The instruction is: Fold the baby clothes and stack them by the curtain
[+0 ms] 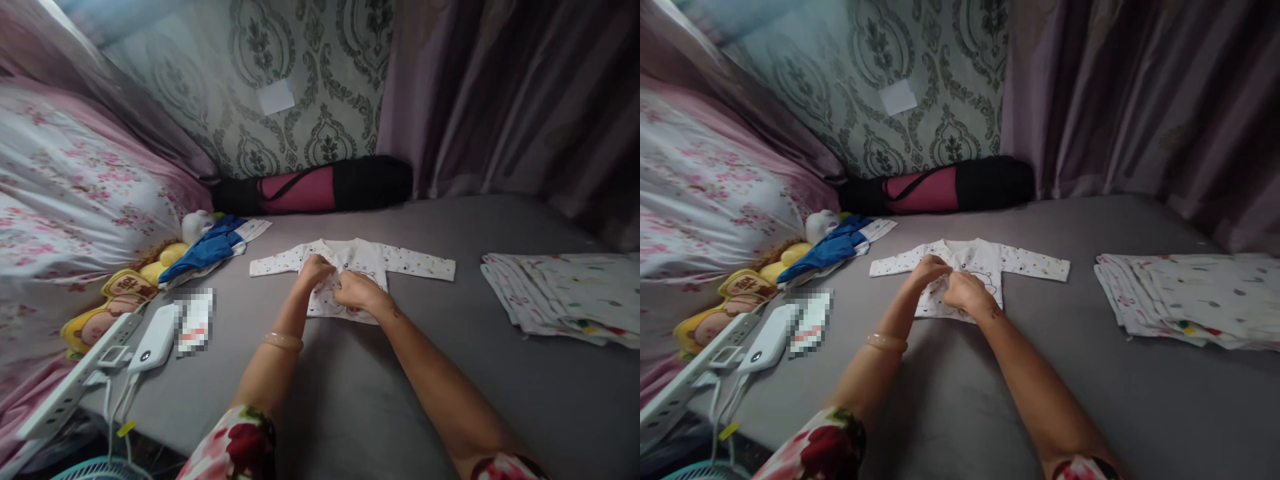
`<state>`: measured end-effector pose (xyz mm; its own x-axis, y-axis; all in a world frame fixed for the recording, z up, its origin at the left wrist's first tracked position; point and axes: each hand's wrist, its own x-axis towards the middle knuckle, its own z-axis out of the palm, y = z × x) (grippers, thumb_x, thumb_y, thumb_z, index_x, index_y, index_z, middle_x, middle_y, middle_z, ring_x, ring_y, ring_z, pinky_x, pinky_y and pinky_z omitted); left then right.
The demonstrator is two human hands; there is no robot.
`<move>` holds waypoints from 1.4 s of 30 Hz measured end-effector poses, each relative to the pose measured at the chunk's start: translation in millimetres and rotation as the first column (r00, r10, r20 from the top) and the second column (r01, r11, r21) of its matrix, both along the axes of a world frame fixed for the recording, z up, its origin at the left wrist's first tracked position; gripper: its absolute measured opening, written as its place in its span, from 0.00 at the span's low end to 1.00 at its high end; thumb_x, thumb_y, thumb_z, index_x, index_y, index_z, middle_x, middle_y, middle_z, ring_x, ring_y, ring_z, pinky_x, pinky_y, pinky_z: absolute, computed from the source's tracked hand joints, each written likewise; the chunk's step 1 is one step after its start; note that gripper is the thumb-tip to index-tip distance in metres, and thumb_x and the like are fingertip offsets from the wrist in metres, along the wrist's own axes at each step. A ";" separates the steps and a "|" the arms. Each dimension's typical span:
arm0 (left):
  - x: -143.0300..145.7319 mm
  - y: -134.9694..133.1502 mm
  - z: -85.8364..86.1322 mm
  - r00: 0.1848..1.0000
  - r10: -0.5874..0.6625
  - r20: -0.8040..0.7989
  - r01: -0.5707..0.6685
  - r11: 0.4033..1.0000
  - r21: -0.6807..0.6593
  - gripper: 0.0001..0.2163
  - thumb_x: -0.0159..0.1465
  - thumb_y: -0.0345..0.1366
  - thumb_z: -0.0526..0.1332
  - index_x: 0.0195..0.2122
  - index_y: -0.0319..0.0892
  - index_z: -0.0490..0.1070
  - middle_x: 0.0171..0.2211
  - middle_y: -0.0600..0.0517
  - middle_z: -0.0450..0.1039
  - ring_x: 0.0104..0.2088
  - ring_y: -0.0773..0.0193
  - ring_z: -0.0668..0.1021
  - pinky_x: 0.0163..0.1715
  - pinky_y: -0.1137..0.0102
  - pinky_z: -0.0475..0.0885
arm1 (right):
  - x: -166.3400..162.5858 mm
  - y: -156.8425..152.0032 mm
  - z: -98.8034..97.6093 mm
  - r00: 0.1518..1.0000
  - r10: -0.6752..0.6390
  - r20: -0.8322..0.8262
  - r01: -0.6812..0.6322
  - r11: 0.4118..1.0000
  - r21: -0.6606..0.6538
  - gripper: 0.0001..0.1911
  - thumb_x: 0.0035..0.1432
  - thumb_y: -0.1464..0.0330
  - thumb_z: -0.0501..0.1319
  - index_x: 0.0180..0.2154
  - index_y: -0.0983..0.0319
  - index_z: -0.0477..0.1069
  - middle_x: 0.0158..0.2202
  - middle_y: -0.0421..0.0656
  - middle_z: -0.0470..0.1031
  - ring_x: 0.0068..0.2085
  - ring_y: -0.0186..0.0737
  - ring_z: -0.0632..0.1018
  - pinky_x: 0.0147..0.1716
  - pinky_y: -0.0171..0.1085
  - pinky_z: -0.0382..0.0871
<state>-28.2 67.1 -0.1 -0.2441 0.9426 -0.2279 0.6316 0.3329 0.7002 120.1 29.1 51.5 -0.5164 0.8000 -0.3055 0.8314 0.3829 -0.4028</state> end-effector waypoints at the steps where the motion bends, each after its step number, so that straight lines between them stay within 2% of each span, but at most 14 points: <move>1: -2.3 0.1 1.3 0.999 0.013 0.032 -0.014 1.000 0.014 0.03 0.49 0.31 0.62 0.22 0.37 0.71 0.14 0.57 0.60 0.19 0.70 0.66 0.21 0.74 0.61 | 0.5 -0.4 1.7 1.000 0.004 0.005 -0.004 1.000 0.009 0.16 0.51 0.75 0.55 0.40 0.67 0.77 0.34 0.53 0.80 0.39 0.48 0.80 0.34 0.35 0.69; 5: -9.7 1.8 2.2 0.986 0.058 0.159 -0.062 0.998 0.018 0.02 0.50 0.27 0.59 0.22 0.38 0.67 0.15 0.57 0.61 0.18 0.72 0.66 0.22 0.76 0.65 | -2.5 -6.2 8.0 1.000 0.009 0.018 -0.011 0.997 0.073 0.17 0.53 0.75 0.54 0.42 0.67 0.76 0.40 0.56 0.79 0.44 0.51 0.79 0.37 0.39 0.69; 8: -13.1 4.8 -2.3 0.974 0.087 0.208 -0.089 0.996 -0.001 0.02 0.50 0.26 0.58 0.26 0.38 0.68 0.15 0.58 0.61 0.18 0.72 0.67 0.22 0.76 0.66 | -9.1 -13.3 7.9 1.000 0.024 0.020 -0.026 0.995 0.096 0.17 0.54 0.75 0.54 0.44 0.66 0.75 0.44 0.56 0.78 0.47 0.52 0.78 0.41 0.41 0.69; 12: -15.4 12.5 -8.3 0.967 0.122 0.224 -0.120 0.993 -0.023 0.07 0.50 0.26 0.58 0.32 0.37 0.70 0.15 0.58 0.62 0.16 0.72 0.65 0.19 0.76 0.63 | -19.4 -21.6 -1.1 0.998 0.061 0.025 -0.062 0.994 0.084 0.17 0.54 0.76 0.54 0.45 0.65 0.74 0.44 0.55 0.78 0.48 0.52 0.77 0.43 0.42 0.70; 16: -13.7 23.4 -9.2 0.971 0.109 0.213 -0.105 0.994 -0.028 0.05 0.52 0.30 0.61 0.30 0.37 0.71 0.14 0.59 0.59 0.15 0.73 0.63 0.17 0.76 0.59 | -26.4 -25.0 -10.9 0.996 0.086 0.040 -0.089 0.991 0.098 0.16 0.55 0.77 0.55 0.44 0.66 0.74 0.44 0.56 0.77 0.47 0.53 0.77 0.43 0.43 0.70; 20: -8.3 35.4 -9.7 0.977 0.099 0.190 -0.100 0.995 -0.002 0.09 0.52 0.34 0.65 0.32 0.37 0.70 0.14 0.60 0.58 0.16 0.73 0.63 0.18 0.76 0.59 | -27.5 -25.0 -13.7 0.995 0.093 0.047 -0.097 0.991 0.096 0.18 0.54 0.76 0.57 0.48 0.68 0.72 0.45 0.56 0.77 0.49 0.51 0.77 0.45 0.41 0.69; 23: -3.5 42.7 -13.3 0.982 0.113 0.154 -0.116 0.993 0.013 0.12 0.52 0.32 0.65 0.38 0.37 0.69 0.17 0.59 0.63 0.17 0.71 0.65 0.19 0.76 0.60 | -26.3 -24.5 -13.7 0.994 0.095 0.048 -0.099 0.991 0.090 0.20 0.54 0.76 0.57 0.50 0.69 0.69 0.45 0.56 0.77 0.49 0.52 0.77 0.44 0.42 0.70; 27: 0.9 45.4 -19.8 0.989 0.109 0.097 -0.114 0.992 0.054 0.17 0.50 0.27 0.63 0.42 0.38 0.68 0.25 0.54 0.72 0.21 0.70 0.70 0.22 0.76 0.63 | -25.5 -24.6 -14.2 0.993 0.109 0.038 -0.112 0.991 0.073 0.23 0.52 0.76 0.59 0.52 0.70 0.66 0.46 0.56 0.77 0.48 0.52 0.77 0.44 0.43 0.70; 32: 1.3 42.0 -24.2 0.998 0.052 0.039 -0.057 0.988 0.142 0.18 0.51 0.25 0.61 0.44 0.39 0.69 0.33 0.51 0.75 0.27 0.68 0.74 0.28 0.75 0.67 | -27.7 -25.7 -16.3 0.994 0.104 0.033 -0.105 0.993 0.053 0.24 0.53 0.76 0.59 0.53 0.71 0.66 0.46 0.58 0.76 0.50 0.52 0.76 0.44 0.42 0.69; 39: -7.6 46.8 -29.6 0.998 -0.030 -0.055 0.039 0.986 0.165 0.12 0.55 0.28 0.58 0.41 0.38 0.71 0.32 0.50 0.75 0.30 0.66 0.75 0.32 0.73 0.68 | -30.1 -24.4 -19.1 0.994 0.106 0.030 -0.108 0.993 0.040 0.28 0.51 0.75 0.61 0.55 0.73 0.63 0.47 0.58 0.76 0.50 0.51 0.77 0.44 0.41 0.70; 42: -11.0 43.9 -33.6 0.969 -0.117 -0.216 0.170 0.954 0.245 0.10 0.57 0.29 0.57 0.40 0.38 0.71 0.36 0.48 0.73 0.36 0.62 0.75 0.39 0.70 0.68 | -30.9 -25.0 -18.8 0.992 0.115 0.048 -0.117 0.993 0.035 0.30 0.51 0.75 0.62 0.56 0.73 0.62 0.47 0.59 0.75 0.49 0.50 0.77 0.43 0.41 0.70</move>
